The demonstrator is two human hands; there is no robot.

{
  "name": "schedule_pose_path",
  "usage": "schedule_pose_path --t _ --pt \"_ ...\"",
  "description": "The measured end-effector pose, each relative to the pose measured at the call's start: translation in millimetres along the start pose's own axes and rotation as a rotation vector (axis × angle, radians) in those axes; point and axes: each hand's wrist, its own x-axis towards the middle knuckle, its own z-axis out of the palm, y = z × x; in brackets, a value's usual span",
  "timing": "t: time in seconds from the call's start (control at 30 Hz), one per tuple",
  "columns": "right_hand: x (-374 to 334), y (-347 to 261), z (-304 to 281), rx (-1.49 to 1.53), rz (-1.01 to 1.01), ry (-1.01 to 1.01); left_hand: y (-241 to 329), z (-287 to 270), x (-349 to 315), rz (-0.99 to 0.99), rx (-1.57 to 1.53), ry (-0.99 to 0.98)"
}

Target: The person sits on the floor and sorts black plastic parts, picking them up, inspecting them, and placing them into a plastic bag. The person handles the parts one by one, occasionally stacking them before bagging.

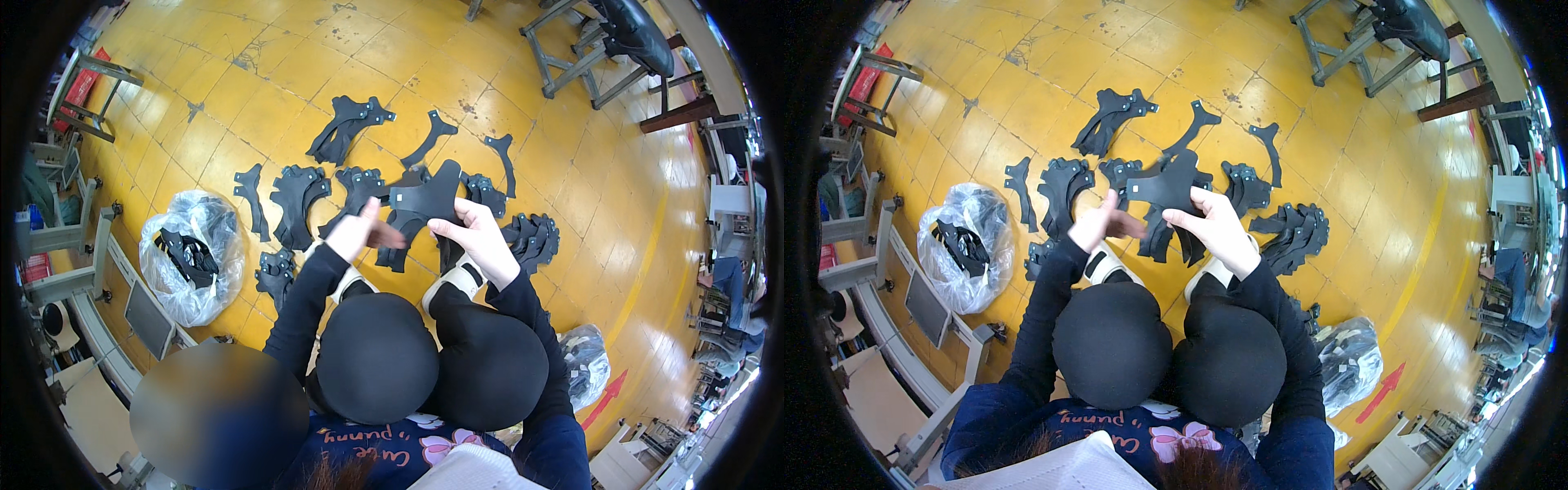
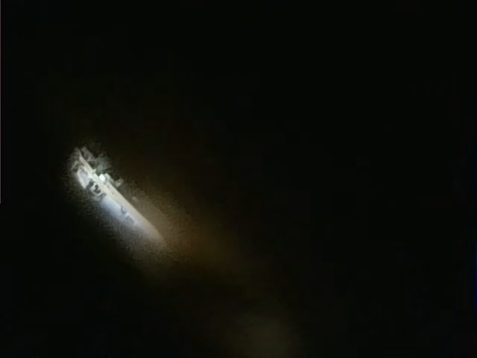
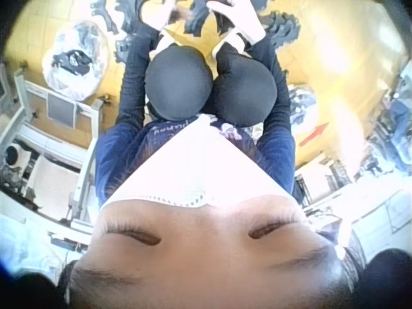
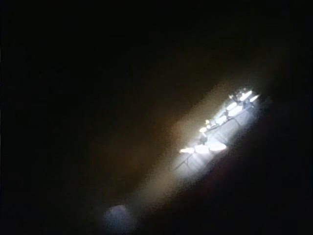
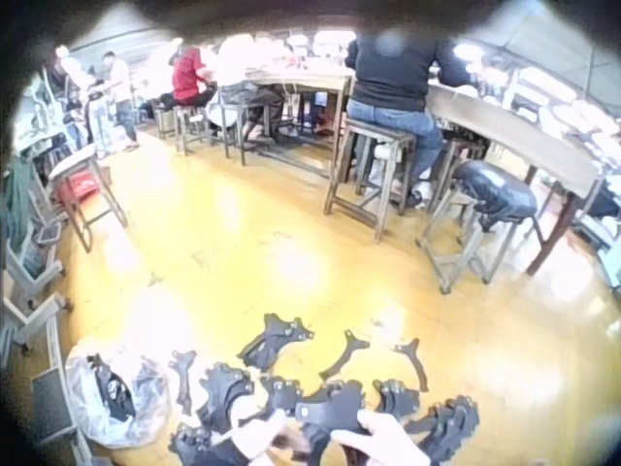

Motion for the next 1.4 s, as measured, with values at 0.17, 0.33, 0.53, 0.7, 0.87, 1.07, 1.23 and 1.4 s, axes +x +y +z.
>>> schedule_pose_path --t 0.17,0.33,0.53,0.7,0.87,1.07,1.23,1.4 --pt "-2.2 9.0 -1.1 -0.166 0.014 -0.069 5.7 37.3 14.1 0.401 -0.664 -0.037" --pt "-1.8 14.6 -5.4 -0.235 0.068 -0.062 21.8 36.7 -1.6 0.585 -0.613 0.026" --pt "0.7 10.9 -2.3 -0.085 0.048 -0.012 18.5 33.2 -6.4 0.576 -0.619 0.112" --pt "0.3 9.8 -1.6 -0.05 0.045 -0.022 16.2 33.3 -4.4 0.575 -0.618 0.138" --pt "1.4 12.1 -0.7 0.009 0.068 -0.038 8.8 30.6 -2.5 0.575 -0.607 0.185" --pt "2.8 15.1 -1.7 -0.001 0.083 -0.046 -3.9 25.6 3.1 0.566 -0.459 0.306" --pt "2.1 10.7 -6.0 -0.029 0.052 0.055 -8.0 19.2 7.8 0.56 -0.385 0.438" --pt "9.2 28.4 -29.4 0.241 0.039 0.353 -28.2 3.4 2.2 0.549 -0.635 0.349"
